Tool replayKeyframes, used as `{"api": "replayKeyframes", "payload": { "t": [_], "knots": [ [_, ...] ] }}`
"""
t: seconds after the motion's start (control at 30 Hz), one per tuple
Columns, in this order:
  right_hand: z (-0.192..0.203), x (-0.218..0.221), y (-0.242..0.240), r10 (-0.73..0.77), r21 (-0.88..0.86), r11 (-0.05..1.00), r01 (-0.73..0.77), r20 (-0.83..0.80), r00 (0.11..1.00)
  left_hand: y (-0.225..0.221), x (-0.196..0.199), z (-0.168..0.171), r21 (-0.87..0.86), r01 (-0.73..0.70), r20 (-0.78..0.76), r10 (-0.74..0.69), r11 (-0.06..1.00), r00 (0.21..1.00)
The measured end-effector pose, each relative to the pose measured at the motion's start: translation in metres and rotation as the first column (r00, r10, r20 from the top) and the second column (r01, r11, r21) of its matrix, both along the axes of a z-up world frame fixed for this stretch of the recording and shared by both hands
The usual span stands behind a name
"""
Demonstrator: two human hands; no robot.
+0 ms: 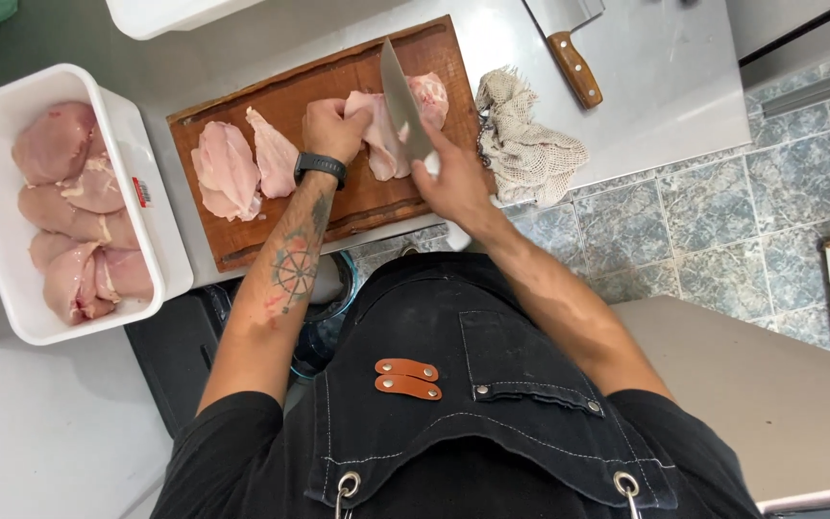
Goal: Trimming and slicing raw chicken breasts on a wooden cutting board using various knives and a cleaver.
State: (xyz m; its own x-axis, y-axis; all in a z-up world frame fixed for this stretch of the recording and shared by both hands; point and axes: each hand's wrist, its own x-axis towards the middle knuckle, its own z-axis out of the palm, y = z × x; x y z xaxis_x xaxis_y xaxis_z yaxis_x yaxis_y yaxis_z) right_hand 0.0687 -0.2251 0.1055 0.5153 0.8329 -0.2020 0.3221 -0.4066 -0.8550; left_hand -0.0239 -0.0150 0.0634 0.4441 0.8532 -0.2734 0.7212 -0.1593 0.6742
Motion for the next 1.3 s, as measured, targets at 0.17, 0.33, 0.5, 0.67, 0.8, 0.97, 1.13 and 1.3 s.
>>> {"api": "replayKeyframes", "payload": {
  "t": [0.17, 0.33, 0.5, 0.67, 0.8, 0.97, 1.13, 1.3],
  "knots": [
    [-0.035, 0.010, 0.035, 0.015, -0.042, 0.999, -0.005, 0.230, 0.973, 0.010, -0.003, -0.017, 0.064, 0.051, 0.081, -0.056, 0.997, 0.995],
    [0.009, 0.004, 0.006, 0.190, -0.145, 0.975, -0.170, 0.139, 0.972, 0.012, -0.010, -0.022, 0.137, 0.072, 0.102, -0.086, 0.988, 0.991],
    [0.038, 0.005, -0.042, 0.389, -0.297, 0.888, -0.352, 0.074, 0.918, 0.003, -0.021, -0.011, -0.044, -0.093, 0.291, 0.102, 0.995, 0.951],
    [0.077, 0.010, -0.084, 0.505, -0.364, 0.805, -0.468, 0.007, 0.863, 0.012, -0.042, -0.007, -0.220, -0.212, 0.510, 0.298, 0.952, 0.807],
    [0.086, 0.016, -0.090, 0.398, -0.443, 0.820, -0.363, -0.014, 0.917, 0.031, -0.065, 0.006, -0.053, -0.191, 0.630, 0.181, 0.980, 0.756],
    [0.054, 0.013, -0.054, 0.271, -0.098, 0.961, -0.258, 0.146, 0.952, 0.064, -0.081, 0.026, 0.075, -0.050, 0.643, -0.010, 0.996, 0.766],
    [0.063, 0.023, -0.021, 0.115, -0.025, 0.993, -0.114, 0.042, 0.993, 0.086, -0.113, 0.090, 0.190, 0.213, 0.725, -0.283, 0.958, 0.627],
    [0.053, 0.052, -0.024, -0.108, 0.151, 0.980, 0.128, -0.135, 0.985, 0.080, -0.161, 0.091, 0.695, 0.338, 0.170, -0.601, 0.635, 0.781]
  ]
}}
